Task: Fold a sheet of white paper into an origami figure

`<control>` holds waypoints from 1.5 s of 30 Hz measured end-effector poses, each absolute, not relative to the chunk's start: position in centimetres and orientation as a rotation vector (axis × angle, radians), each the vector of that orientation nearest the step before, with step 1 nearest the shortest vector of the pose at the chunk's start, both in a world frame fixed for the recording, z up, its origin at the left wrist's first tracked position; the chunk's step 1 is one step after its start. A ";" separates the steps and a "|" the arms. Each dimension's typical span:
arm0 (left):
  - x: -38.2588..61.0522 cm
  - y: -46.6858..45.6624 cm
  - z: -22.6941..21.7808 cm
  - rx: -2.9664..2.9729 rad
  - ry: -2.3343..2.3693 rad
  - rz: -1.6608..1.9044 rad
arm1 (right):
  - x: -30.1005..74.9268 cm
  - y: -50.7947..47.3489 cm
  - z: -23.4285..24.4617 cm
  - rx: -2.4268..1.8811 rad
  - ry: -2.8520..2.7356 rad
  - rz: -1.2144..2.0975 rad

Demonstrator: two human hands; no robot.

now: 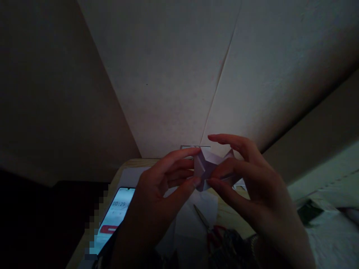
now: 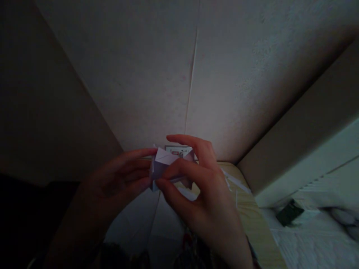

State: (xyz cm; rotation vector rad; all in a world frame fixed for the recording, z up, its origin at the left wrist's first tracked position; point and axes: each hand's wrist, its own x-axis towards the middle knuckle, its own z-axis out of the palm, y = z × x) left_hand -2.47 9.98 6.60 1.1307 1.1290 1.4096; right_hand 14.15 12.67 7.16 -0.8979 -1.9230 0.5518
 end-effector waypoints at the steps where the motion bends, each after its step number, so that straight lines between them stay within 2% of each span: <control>1: -2.5 10.0 6.6 1.143 1.142 1.410 | 14.1 12.7 7.1 -0.902 -1.923 0.540; 45: -3.1 10.7 5.3 1.429 1.228 1.425 | 14.0 13.2 6.9 -1.005 -2.039 0.405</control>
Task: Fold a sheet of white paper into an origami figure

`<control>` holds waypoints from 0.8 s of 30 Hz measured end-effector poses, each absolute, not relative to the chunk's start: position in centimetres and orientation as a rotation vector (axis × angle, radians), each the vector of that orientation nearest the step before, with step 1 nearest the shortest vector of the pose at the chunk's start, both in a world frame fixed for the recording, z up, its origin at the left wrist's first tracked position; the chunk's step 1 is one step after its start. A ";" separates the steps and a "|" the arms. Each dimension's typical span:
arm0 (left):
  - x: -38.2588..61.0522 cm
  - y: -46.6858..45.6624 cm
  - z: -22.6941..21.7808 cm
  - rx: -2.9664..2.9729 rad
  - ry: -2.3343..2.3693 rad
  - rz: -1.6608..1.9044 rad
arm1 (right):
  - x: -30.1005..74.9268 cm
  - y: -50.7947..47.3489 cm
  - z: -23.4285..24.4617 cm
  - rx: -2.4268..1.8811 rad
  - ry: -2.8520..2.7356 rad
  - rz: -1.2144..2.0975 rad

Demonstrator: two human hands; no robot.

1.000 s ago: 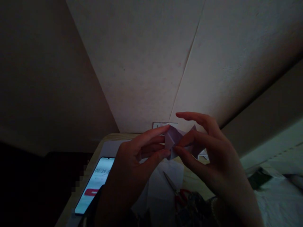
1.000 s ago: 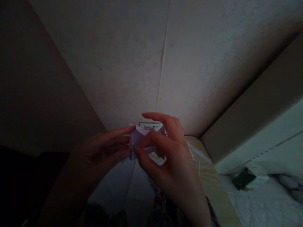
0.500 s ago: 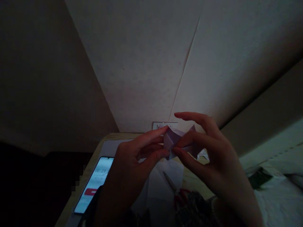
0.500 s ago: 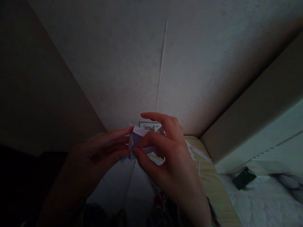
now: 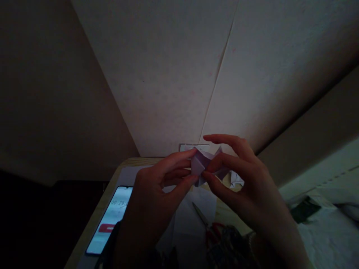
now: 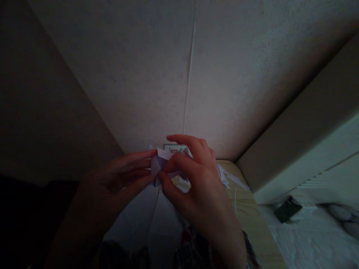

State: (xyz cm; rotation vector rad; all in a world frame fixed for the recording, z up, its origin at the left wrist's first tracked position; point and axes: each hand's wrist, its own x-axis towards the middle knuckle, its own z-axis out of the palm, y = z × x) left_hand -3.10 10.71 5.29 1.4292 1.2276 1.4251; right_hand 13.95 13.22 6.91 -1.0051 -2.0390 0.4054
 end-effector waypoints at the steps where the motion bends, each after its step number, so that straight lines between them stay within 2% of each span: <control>1: -3.1 10.7 5.3 1.431 1.237 1.427 | 14.0 13.3 6.9 -1.003 -2.036 0.412; 12: -2.9 10.6 5.1 1.439 1.274 1.419 | 14.0 13.4 6.8 -0.956 -2.008 0.565; 24: -3.1 10.8 5.1 1.453 1.277 1.402 | 13.9 13.7 6.7 -0.958 -2.001 0.572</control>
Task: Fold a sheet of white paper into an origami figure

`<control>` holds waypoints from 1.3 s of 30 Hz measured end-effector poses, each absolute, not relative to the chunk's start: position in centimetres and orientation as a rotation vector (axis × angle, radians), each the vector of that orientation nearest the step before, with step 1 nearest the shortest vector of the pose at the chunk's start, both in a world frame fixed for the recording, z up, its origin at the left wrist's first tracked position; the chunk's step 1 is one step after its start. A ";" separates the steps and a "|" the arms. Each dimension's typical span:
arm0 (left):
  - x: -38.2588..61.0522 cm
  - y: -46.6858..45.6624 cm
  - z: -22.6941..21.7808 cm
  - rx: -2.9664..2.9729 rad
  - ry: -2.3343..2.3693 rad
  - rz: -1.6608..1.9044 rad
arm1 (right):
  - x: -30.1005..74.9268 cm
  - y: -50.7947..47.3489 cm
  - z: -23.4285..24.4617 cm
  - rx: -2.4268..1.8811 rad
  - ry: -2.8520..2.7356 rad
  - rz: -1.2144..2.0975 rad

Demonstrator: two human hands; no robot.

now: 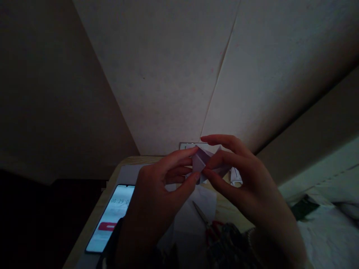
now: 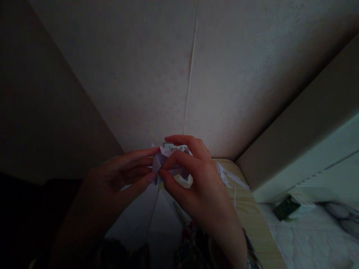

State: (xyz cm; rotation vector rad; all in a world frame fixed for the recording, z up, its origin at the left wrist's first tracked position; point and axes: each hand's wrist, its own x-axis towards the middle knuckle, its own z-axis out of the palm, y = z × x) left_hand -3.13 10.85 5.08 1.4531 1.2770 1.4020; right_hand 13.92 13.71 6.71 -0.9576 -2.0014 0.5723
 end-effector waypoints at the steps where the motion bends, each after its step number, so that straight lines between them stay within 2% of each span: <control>1: -3.1 10.9 5.1 1.452 1.273 1.401 | 13.9 13.7 6.7 -0.949 -1.997 0.582; 15: -3.0 10.6 5.5 1.460 1.230 1.367 | 14.4 13.7 7.0 -0.925 -2.011 0.543; 22: -2.5 10.2 6.1 1.308 1.263 1.376 | 14.0 13.6 7.0 -0.935 -1.979 0.626; 39: -3.3 10.5 5.4 1.547 1.248 1.367 | 13.7 13.4 6.6 -0.957 -1.982 0.564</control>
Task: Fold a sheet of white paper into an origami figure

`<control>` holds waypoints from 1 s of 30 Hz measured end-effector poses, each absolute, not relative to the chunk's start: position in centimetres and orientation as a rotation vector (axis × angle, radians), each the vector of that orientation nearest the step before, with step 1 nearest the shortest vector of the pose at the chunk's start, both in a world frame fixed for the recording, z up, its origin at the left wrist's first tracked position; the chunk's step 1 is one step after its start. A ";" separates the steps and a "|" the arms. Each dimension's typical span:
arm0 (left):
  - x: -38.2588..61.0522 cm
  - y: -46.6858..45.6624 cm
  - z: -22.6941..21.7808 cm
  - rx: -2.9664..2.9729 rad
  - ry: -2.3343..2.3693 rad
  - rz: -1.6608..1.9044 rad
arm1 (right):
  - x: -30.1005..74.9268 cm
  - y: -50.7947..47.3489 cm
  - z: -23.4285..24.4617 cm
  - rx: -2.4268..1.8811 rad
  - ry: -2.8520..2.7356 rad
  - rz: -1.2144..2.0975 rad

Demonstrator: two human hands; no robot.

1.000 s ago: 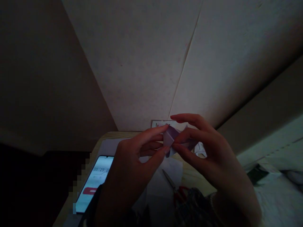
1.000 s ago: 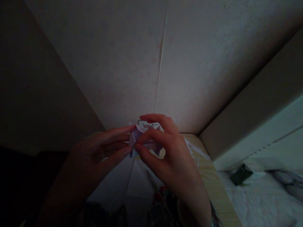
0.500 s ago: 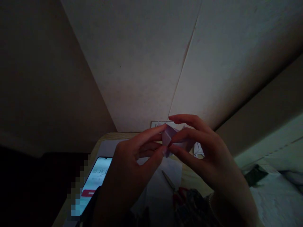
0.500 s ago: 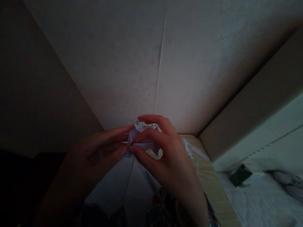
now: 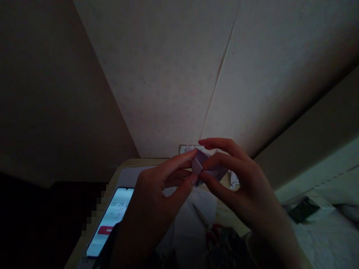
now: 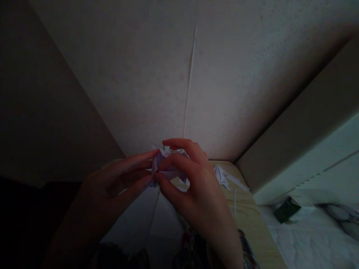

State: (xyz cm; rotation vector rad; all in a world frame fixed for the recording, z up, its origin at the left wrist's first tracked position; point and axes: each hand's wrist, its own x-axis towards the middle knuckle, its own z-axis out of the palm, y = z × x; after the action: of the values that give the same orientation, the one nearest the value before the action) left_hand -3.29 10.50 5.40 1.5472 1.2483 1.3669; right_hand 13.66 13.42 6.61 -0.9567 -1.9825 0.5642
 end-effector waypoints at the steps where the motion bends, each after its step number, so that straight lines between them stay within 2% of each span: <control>1: -3.3 10.5 5.4 1.550 1.237 1.374 | 13.7 13.5 6.6 -0.946 -1.981 0.561; 18: -3.1 10.5 5.3 1.551 1.235 1.386 | 13.4 13.3 6.6 -0.976 -1.917 0.605; 30: -2.5 10.4 5.8 1.551 1.388 1.453 | 11.8 12.5 6.5 -1.149 -1.833 0.424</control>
State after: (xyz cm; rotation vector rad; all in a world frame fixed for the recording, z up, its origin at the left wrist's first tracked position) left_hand -2.51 10.41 5.80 1.5512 1.3877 1.4526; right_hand 11.81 12.47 6.50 -1.1495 -1.8328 0.4242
